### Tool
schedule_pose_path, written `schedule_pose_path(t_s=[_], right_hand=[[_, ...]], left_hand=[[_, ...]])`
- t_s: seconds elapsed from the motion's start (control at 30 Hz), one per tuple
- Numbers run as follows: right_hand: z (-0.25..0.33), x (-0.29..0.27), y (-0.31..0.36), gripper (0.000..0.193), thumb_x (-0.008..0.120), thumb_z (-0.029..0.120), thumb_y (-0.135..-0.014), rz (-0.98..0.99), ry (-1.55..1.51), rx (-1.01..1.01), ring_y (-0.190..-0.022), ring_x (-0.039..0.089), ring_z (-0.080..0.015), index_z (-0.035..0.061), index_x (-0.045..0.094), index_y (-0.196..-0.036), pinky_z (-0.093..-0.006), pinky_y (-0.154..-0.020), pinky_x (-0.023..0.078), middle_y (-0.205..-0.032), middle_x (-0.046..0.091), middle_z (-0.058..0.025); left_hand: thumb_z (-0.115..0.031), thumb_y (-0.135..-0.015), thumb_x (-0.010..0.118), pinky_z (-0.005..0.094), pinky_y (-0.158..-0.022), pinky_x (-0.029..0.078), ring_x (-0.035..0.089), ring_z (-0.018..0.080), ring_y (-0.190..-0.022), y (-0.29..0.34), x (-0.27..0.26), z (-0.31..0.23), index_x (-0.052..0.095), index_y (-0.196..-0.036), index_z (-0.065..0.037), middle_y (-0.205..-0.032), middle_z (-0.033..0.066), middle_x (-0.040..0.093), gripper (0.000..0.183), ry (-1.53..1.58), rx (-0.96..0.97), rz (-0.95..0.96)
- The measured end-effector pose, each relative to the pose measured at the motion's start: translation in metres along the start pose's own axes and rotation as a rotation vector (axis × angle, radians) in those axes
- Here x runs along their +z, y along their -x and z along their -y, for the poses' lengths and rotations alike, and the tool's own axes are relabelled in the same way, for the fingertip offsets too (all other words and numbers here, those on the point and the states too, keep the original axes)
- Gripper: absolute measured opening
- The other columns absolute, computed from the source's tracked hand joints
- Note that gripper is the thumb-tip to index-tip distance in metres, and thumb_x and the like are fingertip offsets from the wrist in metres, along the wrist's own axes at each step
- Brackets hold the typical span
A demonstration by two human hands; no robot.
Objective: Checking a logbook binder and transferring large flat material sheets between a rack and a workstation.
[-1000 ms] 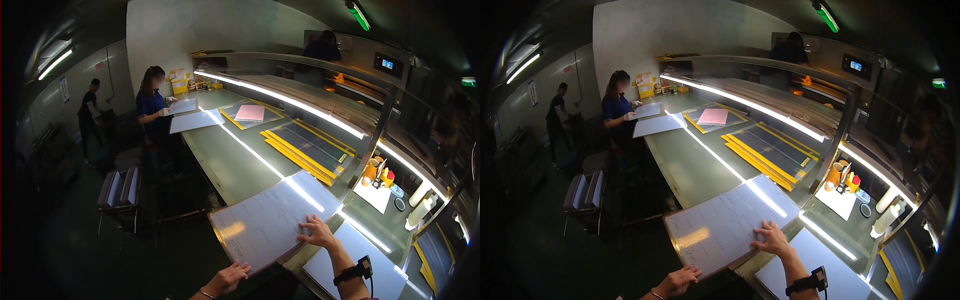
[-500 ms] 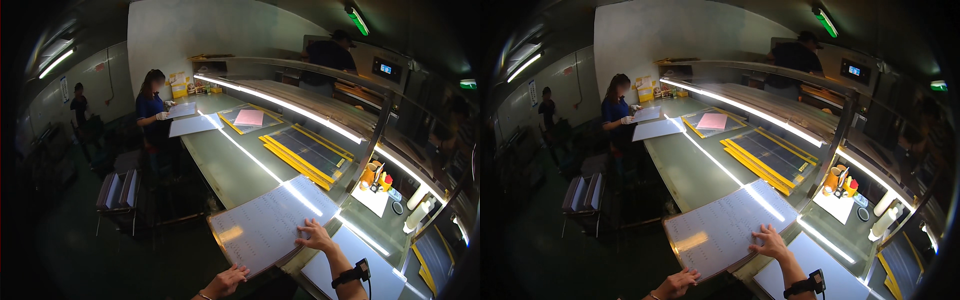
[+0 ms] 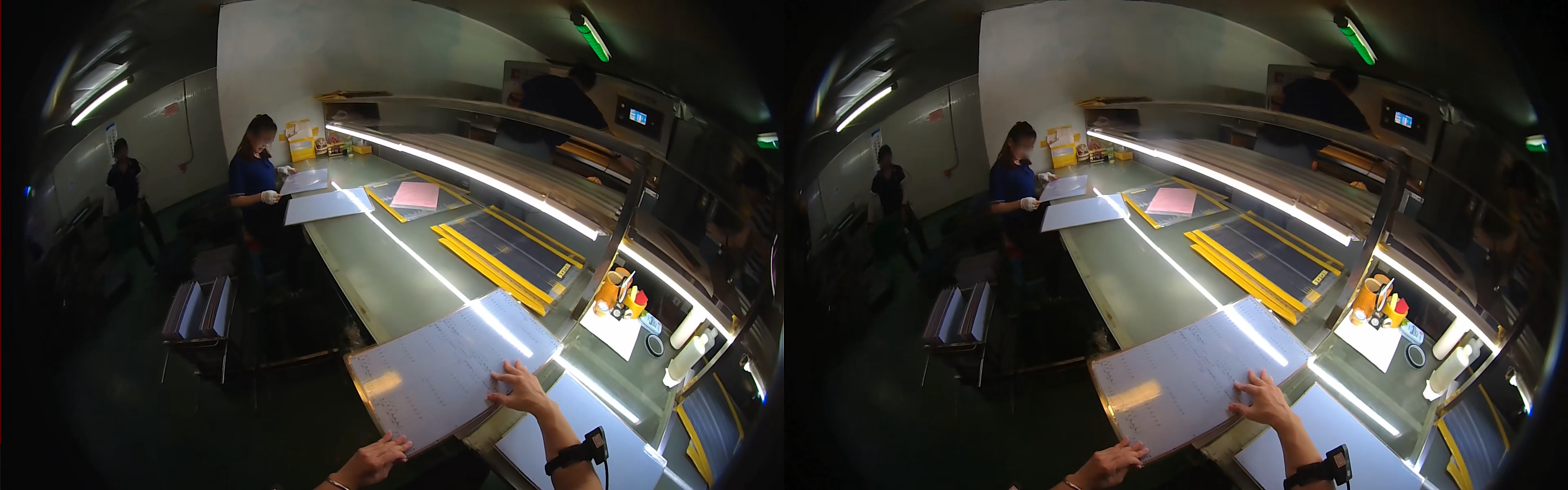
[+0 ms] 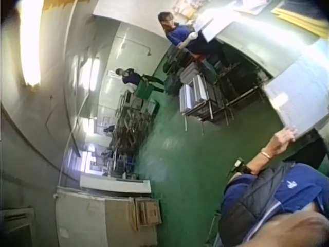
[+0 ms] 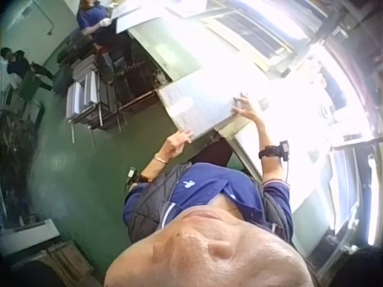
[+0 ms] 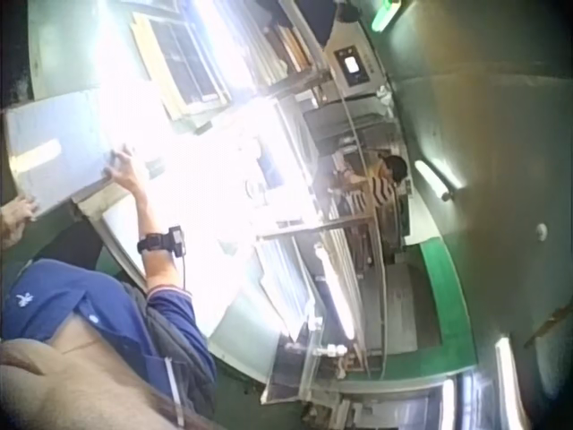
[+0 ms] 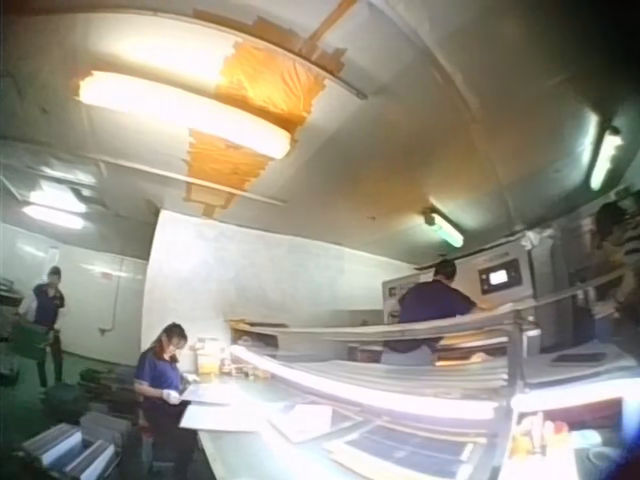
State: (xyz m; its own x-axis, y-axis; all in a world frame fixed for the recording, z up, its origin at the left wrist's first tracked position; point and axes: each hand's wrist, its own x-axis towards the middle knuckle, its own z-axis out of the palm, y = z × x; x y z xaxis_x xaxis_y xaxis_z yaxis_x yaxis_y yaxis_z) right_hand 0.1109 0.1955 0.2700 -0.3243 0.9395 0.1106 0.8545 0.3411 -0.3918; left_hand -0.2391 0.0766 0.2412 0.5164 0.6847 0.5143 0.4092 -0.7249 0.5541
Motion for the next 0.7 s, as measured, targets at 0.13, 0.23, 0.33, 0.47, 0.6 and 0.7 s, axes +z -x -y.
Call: schedule_pose_path(t_s=[0.13,0.23,0.33,0.47,0.6,0.7], right_hand=[[-0.0010,0.0026,0.0004,0.054,0.067,0.045,-0.070,-0.001,0.010,-0.013,-0.122,0.030,-0.0470,0.0139,0.060,-0.113,-0.0469,-0.099,0.032,-0.128,0.042,-0.0187],[-0.0013,0.0032,0.0009,0.053,0.067,0.046,-0.070,-0.001,0.006,-0.006,-0.122,0.030,-0.0478,0.0141,0.060,-0.113,-0.0475,-0.100,0.031,-0.129,0.042,-0.0193],[-0.0025,0.0036,0.0008,0.053,0.067,0.046,-0.071,0.002,-0.001,-0.003,-0.122,0.030,-0.0482,0.0146,0.060,-0.113,-0.0478,-0.100,0.031,-0.130,0.041,-0.0200],[-0.0037,0.0043,0.0008,0.054,0.066,0.047,-0.071,0.004,-0.005,-0.005,-0.122,0.030,-0.0487,0.0147,0.060,-0.113,-0.0481,-0.100,0.030,-0.130,0.040,-0.0203],[-0.0029,0.0038,0.0005,0.054,0.067,0.047,-0.070,0.000,0.000,-0.010,-0.120,0.031,-0.0482,0.0136,0.060,-0.113,-0.0479,-0.099,0.031,-0.129,0.042,-0.0194],[-0.0017,0.0028,0.0007,0.054,0.067,0.047,-0.070,-0.017,-0.020,-0.024,-0.120,0.032,-0.0473,0.0128,0.061,-0.112,-0.0474,-0.098,0.032,-0.128,0.042,-0.0188]], left_hand=[[0.005,-0.078,0.046,0.0415,-0.093,0.042,0.057,0.0308,-0.103,0.0009,0.0005,0.0002,0.057,-0.083,-0.004,-0.106,0.0125,0.061,0.015,-0.001,0.020,-0.004],[0.006,-0.077,0.046,0.0411,-0.094,0.042,0.056,0.0305,-0.104,0.0020,0.0015,0.0011,0.057,-0.083,-0.004,-0.106,0.0127,0.061,0.015,-0.004,0.025,-0.009],[0.006,-0.076,0.046,0.0409,-0.095,0.042,0.056,0.0302,-0.105,0.0025,0.0032,0.0028,0.057,-0.082,-0.004,-0.106,0.0127,0.062,0.016,-0.003,0.027,-0.015],[0.006,-0.076,0.047,0.0413,-0.094,0.042,0.056,0.0298,-0.105,0.0050,0.0056,0.0047,0.057,-0.081,-0.004,-0.106,0.0120,0.062,0.016,-0.013,0.019,-0.026],[0.005,-0.076,0.047,0.0418,-0.093,0.042,0.056,0.0293,-0.105,0.0019,0.0016,0.0002,0.058,-0.081,-0.004,-0.106,0.0113,0.062,0.016,-0.014,0.002,-0.011],[0.004,-0.078,0.057,0.0414,-0.097,0.040,0.055,0.0210,-0.107,-0.0014,-0.0007,-0.0034,0.060,-0.086,-0.004,-0.107,0.0058,0.063,0.012,0.010,-0.105,0.044]])
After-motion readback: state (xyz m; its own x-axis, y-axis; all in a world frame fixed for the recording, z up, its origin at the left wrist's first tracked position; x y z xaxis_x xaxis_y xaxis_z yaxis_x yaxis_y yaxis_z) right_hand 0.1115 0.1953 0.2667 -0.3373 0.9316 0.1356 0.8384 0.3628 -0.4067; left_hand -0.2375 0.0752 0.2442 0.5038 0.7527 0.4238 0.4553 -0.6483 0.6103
